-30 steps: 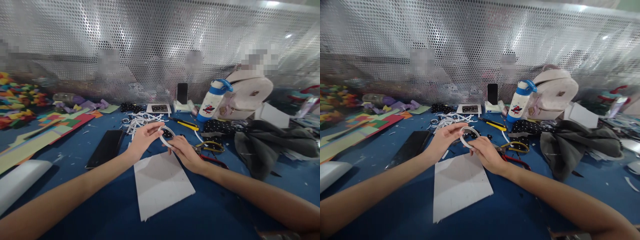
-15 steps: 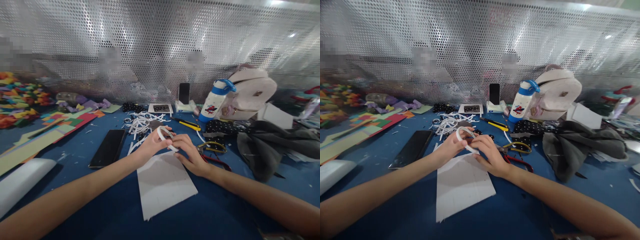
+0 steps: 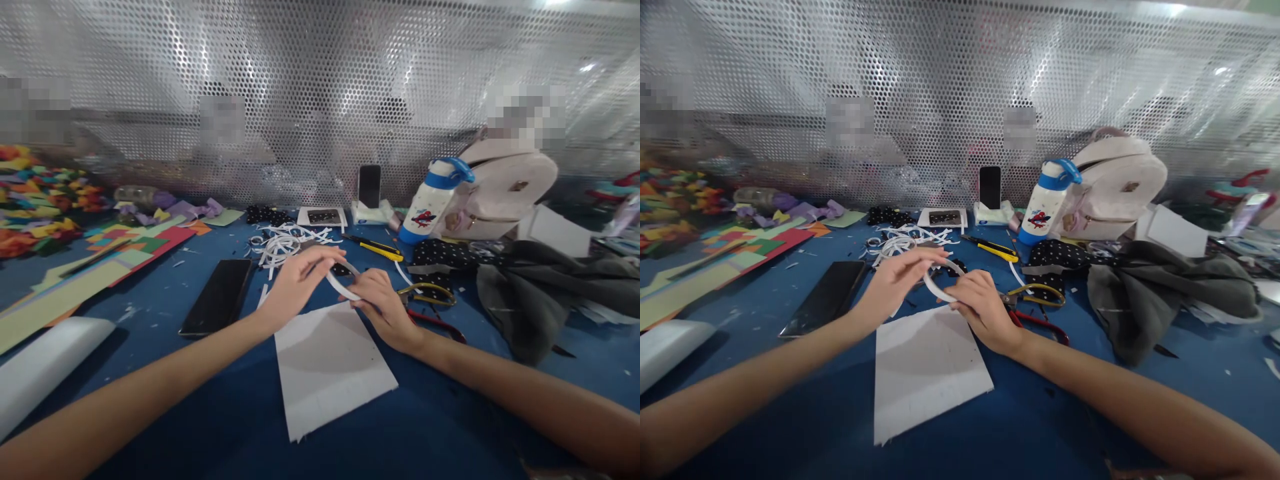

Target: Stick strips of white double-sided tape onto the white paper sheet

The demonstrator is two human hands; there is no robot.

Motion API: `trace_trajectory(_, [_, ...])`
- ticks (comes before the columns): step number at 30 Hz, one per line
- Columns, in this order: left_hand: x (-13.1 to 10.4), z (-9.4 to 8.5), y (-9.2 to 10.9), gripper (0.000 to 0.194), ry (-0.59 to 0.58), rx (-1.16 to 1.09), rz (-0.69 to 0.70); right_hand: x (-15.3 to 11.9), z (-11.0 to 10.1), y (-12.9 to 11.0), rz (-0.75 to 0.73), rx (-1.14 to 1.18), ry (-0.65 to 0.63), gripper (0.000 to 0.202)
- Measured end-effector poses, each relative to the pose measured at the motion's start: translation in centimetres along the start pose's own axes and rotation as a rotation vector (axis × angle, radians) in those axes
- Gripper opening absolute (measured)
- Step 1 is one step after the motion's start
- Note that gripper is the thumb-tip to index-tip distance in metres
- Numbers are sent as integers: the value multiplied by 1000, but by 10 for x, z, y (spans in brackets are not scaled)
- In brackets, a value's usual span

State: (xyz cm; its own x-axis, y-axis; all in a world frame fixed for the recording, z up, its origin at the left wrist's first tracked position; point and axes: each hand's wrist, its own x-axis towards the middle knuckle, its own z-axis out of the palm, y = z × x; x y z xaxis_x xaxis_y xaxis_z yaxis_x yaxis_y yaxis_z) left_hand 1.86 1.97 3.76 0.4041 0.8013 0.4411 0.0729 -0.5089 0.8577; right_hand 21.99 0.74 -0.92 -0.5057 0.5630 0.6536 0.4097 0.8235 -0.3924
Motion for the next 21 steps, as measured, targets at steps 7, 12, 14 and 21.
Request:
trace_trajectory(7, [-7,14,-16,73,-27,-10,-35,1,1,3,37,84,-22,24])
trace_trajectory(12, [-4,16,-22,65,-13,-311,-134,1,1,1,35,99,-38,24])
trace_trajectory(14, [-4,15,-19,58,-13,-320,-140,1,1,0,25,97,-36,22])
trace_trajectory(21, [-1,4,-17,44,-9,-264,-181,2,0,-2,52,119,-39,34])
